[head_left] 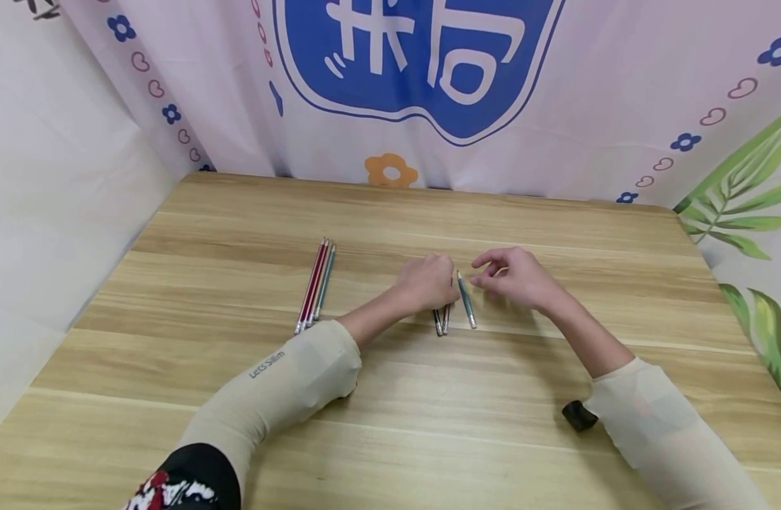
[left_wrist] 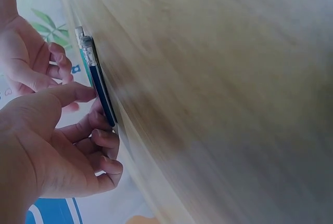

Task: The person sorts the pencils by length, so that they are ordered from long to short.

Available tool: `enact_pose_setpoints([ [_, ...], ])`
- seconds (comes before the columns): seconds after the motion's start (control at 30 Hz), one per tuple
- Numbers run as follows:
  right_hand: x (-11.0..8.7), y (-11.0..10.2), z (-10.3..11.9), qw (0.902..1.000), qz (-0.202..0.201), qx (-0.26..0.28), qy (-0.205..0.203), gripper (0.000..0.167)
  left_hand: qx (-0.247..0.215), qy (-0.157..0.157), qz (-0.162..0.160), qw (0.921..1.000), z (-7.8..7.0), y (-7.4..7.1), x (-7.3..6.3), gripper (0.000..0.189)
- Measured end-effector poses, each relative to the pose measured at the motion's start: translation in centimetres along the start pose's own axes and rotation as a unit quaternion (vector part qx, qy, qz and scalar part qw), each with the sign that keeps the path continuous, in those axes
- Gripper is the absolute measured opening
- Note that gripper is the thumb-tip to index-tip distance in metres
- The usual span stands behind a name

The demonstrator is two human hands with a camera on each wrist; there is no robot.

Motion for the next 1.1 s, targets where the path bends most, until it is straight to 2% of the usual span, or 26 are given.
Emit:
enact_pose_setpoints([
  [0.27, 0.0, 0.1, 0.1, 1.0000, -0.002, -0.005, -0.002, 0.032, -0.019, 0.001, 0.014, 0.9997, -0.1, -0.1, -0.1, 0.030],
  [0.43, 0.0, 0.0, 0.1, 1.0000, -0.001, -0.004, 0.003, 0.033, -0.066, 0.004, 0.012, 0.9978, -0.1, -0.7, -0.4, 0.036],
  [0.57, 0.0, -0.1, 0.0, 1.0000, -0.004, 0.000, 0.004, 0.034, -0.107, 0.011, -0.004, 0.9942, 0.0, -1.4, -0.8, 0.040],
  [0.8, 0.0, -0.1, -0.1, 1.0000, -0.006, 0.004, 0.005, 0.034, -0.142, 0.032, -0.038, 0.9886, 0.6, -2.4, -1.7, 0.043],
  [0.93, 0.1, 0.0, -0.2, 1.0000, -0.004, 0.007, 0.004, 0.034, -0.152, 0.037, -0.059, 0.9859, 1.1, -2.9, -2.2, 0.038],
  [1.1, 0.1, 0.2, -0.1, 0.9999, -0.001, 0.014, 0.006, 0.033, -0.166, 0.031, -0.080, 0.9824, 2.1, -3.2, -2.5, 0.022],
])
Point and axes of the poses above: each hand's wrist, its own x-axis towards the middle knuckle, its own y-axis out of the palm, z = x × y, the point moved 2 cm from there along x, towards the middle knuckle, and after that the axes turned 5 degrees about -z, right-handed, at the moved point
